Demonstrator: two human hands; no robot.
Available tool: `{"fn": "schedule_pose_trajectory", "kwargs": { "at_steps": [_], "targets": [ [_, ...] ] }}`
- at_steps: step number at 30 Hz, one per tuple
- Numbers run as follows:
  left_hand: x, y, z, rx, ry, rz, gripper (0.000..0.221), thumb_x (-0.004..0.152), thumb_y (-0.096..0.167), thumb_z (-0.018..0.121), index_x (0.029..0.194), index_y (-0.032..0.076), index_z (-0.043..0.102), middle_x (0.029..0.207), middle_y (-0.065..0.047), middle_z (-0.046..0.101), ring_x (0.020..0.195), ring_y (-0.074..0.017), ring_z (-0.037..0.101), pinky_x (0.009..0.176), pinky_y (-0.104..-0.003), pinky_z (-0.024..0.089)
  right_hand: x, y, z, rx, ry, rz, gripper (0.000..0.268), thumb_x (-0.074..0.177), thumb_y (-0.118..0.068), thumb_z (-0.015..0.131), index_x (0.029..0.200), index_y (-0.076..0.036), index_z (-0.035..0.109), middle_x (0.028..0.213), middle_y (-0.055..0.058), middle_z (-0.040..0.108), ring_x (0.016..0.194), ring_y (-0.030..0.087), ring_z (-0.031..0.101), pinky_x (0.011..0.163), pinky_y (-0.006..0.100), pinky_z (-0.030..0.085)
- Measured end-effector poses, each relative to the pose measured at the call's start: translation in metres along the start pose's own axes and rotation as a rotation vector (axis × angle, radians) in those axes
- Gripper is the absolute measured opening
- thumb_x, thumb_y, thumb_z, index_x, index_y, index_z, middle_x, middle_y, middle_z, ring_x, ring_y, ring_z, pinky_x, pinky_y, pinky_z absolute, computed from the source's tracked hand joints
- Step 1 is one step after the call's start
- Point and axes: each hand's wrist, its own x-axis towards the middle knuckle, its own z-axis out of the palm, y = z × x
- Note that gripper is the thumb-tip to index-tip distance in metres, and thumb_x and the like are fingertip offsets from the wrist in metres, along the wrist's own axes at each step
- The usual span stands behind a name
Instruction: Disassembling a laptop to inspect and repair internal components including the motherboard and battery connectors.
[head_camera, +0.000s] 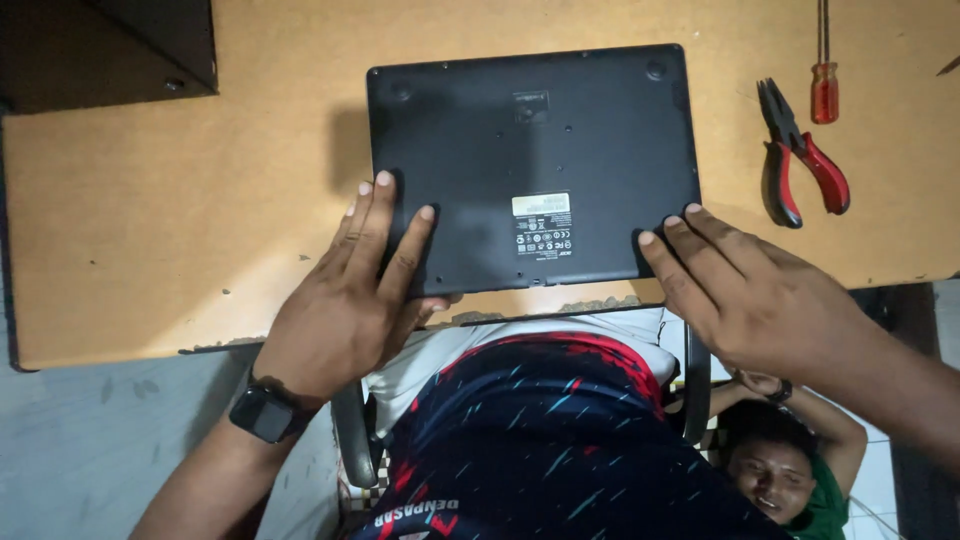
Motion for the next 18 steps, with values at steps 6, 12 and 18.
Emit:
{"fn": "schedule_pose_trajectory", "kwargs": {
  "at_steps": [6,12,18],
  "targets": [
    [0.003,0.001,-0.009,0.011,0.046,0.05,0.075,0.106,0.049,0.055,0.153,-0.008,0.041,0.154,-0.043,0.033,0.147,-0.0532,0.039,0.125,-0.053,0.039,0.019,0.0,-0.019,0.127,0.102,0.172,0.052,0.103,-0.026,0.055,0.14,0.01,0.059,0.14,0.029,0.063,0.13,0.039,0.064,0.112,0.043,0.055],
    [0.002,0.001,-0.011,0.068,0.073,0.002,0.077,0.103,0.058,0.053,0.155,0.001,0.045,0.158,-0.035,0.034,0.142,-0.0465,0.053,0.118,-0.046,0.048,0.013,0.008,-0.021,0.052,0.001,0.23,0.058,0.099,-0.036,0.056,0.147,-0.004,0.056,0.148,0.019,0.062,0.136,0.029,0.062,0.095,0.033,0.063],
    [0.003,-0.005,-0.021,-0.069,0.223,-0.068,0.073,0.102,0.058,0.059,0.154,0.008,0.048,0.159,-0.022,0.049,0.129,-0.042,0.067,0.114,-0.057,0.054,0.002,0.022,-0.029,0.168,0.152,0.333,0.048,0.095,-0.022,0.069,0.139,-0.004,0.069,0.139,0.019,0.074,0.121,0.029,0.075,0.084,0.039,0.071]
  ]
}}
